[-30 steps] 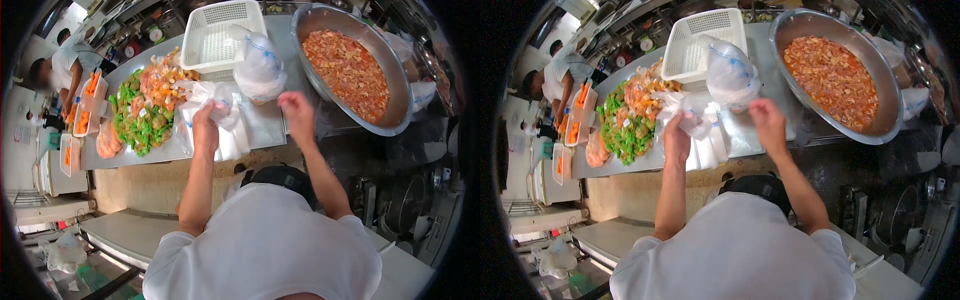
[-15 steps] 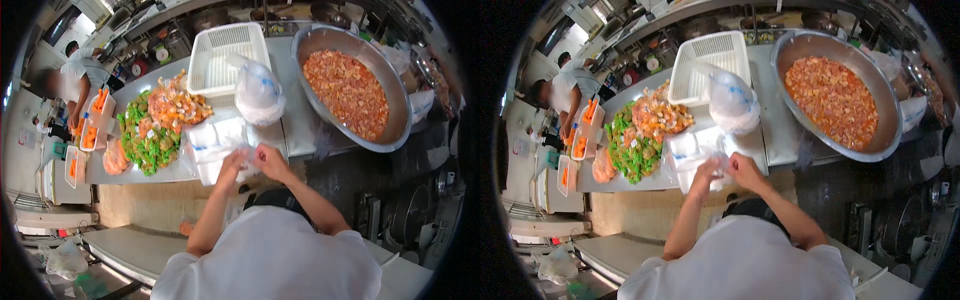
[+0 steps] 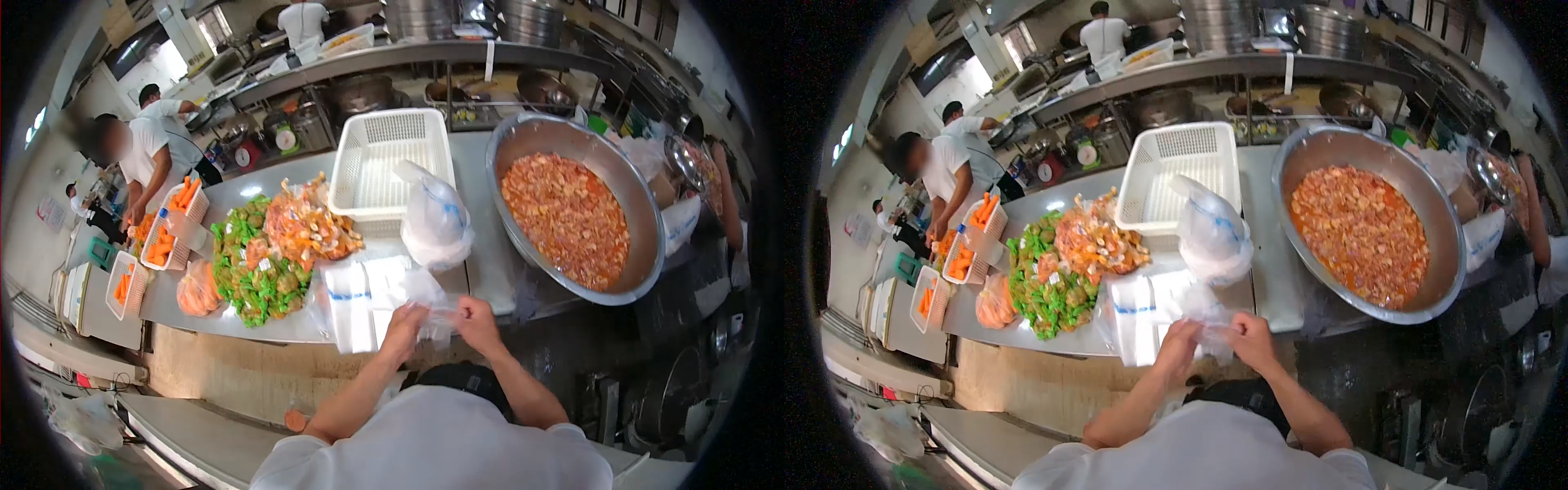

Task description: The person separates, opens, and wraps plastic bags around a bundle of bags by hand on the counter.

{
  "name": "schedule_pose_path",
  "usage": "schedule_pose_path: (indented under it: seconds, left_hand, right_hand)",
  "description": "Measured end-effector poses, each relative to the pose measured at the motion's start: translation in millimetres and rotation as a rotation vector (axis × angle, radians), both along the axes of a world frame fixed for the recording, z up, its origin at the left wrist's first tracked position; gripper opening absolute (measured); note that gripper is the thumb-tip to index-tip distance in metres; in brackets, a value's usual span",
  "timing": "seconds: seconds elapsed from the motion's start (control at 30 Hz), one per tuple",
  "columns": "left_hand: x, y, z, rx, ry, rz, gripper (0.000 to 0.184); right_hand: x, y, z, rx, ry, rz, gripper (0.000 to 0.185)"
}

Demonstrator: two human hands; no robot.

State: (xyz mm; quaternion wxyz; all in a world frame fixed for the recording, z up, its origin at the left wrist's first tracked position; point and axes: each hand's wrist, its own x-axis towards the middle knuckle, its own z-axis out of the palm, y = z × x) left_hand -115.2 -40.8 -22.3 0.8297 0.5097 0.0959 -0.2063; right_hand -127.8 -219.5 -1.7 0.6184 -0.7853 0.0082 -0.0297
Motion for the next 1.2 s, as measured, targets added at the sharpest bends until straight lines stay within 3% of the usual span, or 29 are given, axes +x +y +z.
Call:
schedule_pose_path:
  seconds: [0.1,0.2,0.27,0.33,0.37,0.43,0.47,0.5,0.53,0.57,0.6,0.63,0.7,0.73,0.8,0.87,0.97,1.07,1.17,1.2]
  left_hand:
    - [-1,7,15,-0.437,0.076,-0.122,0.025]
    - [-14,-7,50,-0.493,0.064,-0.332,0.028]
    - [-13,-3,29,-0.486,0.070,-0.404,0.036]
    - [-14,4,18,-0.522,0.146,-0.418,0.041]
    - [-12,6,31,-0.139,-0.047,-0.405,0.041]
    - [5,13,77,0.625,-0.422,-0.335,0.042]
    - [33,26,97,0.634,-0.673,-0.477,0.047]
    - [48,26,133,0.587,-0.842,-0.368,0.046]
    - [67,23,158,0.613,-1.225,-0.111,0.037]
    - [85,25,190,0.936,-1.532,0.131,0.025]
    - [106,15,220,1.048,-1.746,0.284,0.016]
    - [127,12,235,1.152,-1.859,0.246,0.014]
    - [178,14,221,1.326,-1.709,-0.292,0.015]
    - [198,19,197,1.395,-1.605,-0.556,0.015]
    - [216,27,91,1.091,-1.488,-0.434,0.017]
    - [189,19,49,0.900,-1.584,-0.175,0.020]
    - [167,6,31,0.817,-1.423,-0.028,0.020]
    - [169,20,4,0.988,-1.243,-0.123,0.019]
    - [152,5,1,0.964,-1.357,0.122,0.020]
    - [145,4,2,1.032,-1.324,0.117,0.019]
  right_hand:
    - [4,-25,-23,-0.021,-0.053,-0.245,0.025]
    - [17,-39,-15,-0.097,-0.126,-0.347,0.019]
    - [21,-39,-6,-0.010,-0.194,-0.380,0.017]
    - [25,-51,26,0.500,-0.028,-0.329,0.018]
    - [25,-57,48,0.754,0.053,-0.296,0.019]
    - [16,-58,102,0.798,-0.134,0.044,0.018]
    - [5,-55,133,0.669,-0.229,0.150,0.016]
    - [-2,-51,166,0.536,-0.327,0.257,0.014]
    - [0,-47,188,0.398,-0.425,0.362,0.012]
    - [14,-42,200,0.087,-0.496,0.368,0.010]
    - [33,-40,213,-0.227,-0.556,0.368,0.008]
    - [48,-40,222,-0.543,-0.600,0.366,0.007]
    - [90,-42,196,-0.736,-0.492,0.364,0.009]
    - [103,-45,154,-0.765,-0.589,0.262,0.008]
    - [128,-57,59,-0.812,-0.792,0.043,0.008]
    - [113,-55,13,-0.638,-0.558,0.110,0.007]
    - [111,-43,3,-0.501,-0.548,0.005,0.009]
    - [107,-33,-2,-0.610,-0.675,-0.131,0.010]
    - [106,-16,-26,-0.521,-0.817,-0.331,0.012]
    - [113,-21,-31,-0.469,-0.751,-0.280,0.013]
